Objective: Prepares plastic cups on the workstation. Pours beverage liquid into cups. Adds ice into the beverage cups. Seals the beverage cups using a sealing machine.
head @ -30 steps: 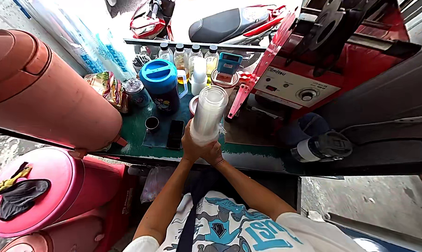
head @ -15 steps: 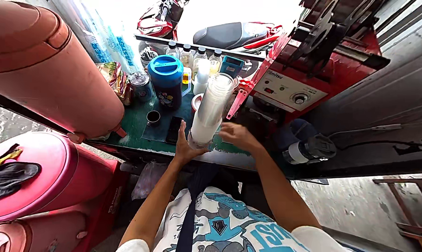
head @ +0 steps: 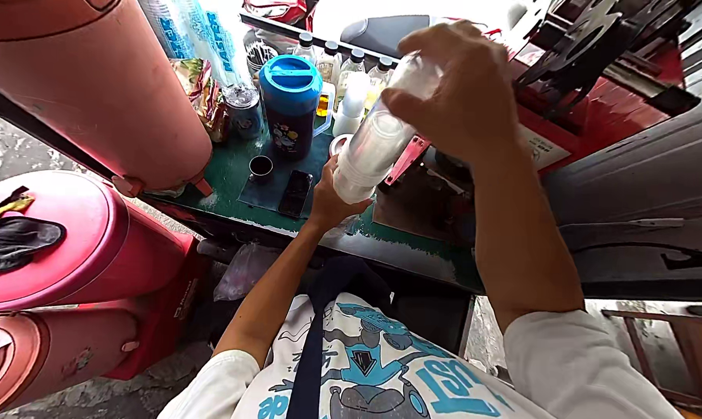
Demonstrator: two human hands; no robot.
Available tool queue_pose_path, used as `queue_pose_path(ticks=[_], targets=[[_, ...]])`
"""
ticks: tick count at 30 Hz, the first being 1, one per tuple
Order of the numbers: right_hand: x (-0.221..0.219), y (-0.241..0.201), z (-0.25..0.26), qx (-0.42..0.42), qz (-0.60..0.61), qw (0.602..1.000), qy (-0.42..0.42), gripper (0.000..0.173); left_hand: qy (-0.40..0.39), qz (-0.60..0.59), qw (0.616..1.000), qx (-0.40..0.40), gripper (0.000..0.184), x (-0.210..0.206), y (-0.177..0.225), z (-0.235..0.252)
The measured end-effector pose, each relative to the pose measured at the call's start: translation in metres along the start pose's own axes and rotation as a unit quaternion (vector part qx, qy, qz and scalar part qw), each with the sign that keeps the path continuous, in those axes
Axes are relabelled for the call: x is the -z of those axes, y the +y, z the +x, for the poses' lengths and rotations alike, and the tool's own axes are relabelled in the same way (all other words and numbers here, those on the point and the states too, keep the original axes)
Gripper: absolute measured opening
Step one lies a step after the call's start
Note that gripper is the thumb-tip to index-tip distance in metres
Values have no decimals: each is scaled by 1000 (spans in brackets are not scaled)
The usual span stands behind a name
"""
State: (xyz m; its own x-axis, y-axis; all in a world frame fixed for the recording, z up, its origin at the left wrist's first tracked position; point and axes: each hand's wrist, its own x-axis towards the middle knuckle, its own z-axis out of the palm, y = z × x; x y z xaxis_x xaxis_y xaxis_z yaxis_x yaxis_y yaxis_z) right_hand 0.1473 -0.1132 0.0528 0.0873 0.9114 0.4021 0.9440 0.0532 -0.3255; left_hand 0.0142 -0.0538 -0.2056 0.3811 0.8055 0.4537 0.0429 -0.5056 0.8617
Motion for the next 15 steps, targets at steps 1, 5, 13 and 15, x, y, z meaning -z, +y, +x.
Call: queue_pose_path(ticks=[1,5,13,15], targets=[[15,2,3,-7,-5,1000,14,57,2,1,1000,-4,114,-1,-2,-1],[52,30,4,-26,39,995,86,54,-39,8,999,6,107,9,2,-11],[79,77,-72,-72,296,910,282,33,-51,-26,998,10,139,17,5,-5],[74,80,-94,-94,304,899,301,32,8,-19,996,-82,138,24,20,-4]])
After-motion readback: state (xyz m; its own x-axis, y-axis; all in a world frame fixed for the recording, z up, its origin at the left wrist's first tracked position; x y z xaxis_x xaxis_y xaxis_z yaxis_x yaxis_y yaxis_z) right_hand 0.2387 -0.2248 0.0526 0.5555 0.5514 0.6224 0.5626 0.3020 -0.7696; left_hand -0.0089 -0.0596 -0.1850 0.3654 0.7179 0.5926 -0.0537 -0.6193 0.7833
